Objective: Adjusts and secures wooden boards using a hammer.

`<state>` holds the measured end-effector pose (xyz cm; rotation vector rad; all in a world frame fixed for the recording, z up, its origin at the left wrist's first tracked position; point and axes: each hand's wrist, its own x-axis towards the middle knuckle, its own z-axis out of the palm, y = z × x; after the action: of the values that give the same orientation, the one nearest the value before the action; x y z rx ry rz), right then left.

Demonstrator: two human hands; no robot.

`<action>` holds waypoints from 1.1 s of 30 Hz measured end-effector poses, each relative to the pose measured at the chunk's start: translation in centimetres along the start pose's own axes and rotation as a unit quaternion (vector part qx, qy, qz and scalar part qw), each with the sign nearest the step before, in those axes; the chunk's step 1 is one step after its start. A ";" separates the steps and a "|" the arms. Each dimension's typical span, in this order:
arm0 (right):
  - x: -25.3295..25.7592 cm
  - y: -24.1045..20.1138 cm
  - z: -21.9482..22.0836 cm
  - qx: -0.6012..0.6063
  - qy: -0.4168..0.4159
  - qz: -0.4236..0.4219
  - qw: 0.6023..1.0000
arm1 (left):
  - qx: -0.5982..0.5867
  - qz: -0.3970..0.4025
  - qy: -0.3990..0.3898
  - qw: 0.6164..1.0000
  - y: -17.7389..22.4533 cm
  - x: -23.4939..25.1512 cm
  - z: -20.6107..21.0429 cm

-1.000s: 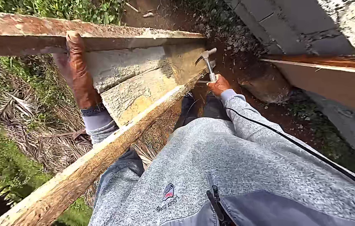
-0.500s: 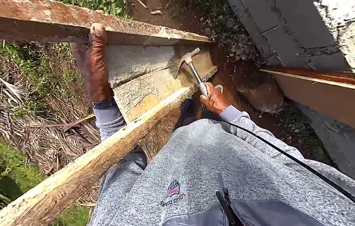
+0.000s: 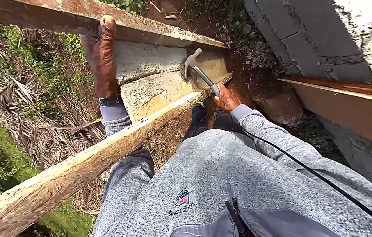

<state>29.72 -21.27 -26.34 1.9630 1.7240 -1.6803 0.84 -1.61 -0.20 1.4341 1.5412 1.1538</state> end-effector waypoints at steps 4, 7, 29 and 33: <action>3.3 3.7 1.8 0.016 -0.007 0.033 0.999 | 0.005 0.008 -0.009 1.000 -0.1 0.5 0.1; 3.8 4.6 2.6 0.035 -0.012 0.032 0.999 | 0.006 0.015 -0.001 1.000 -0.5 0.6 0.0; -4.8 -7.9 -3.9 -0.026 0.066 -0.214 0.974 | -0.047 -0.004 -0.008 0.999 0.5 1.0 1.4; -5.3 -4.4 -2.0 -0.008 0.071 -0.202 0.977 | -0.052 0.002 -0.004 0.999 0.6 1.2 1.8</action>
<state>28.98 -21.91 -19.27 1.8608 2.3107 -1.6514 2.63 -0.24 -0.19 1.3709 1.4517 1.2126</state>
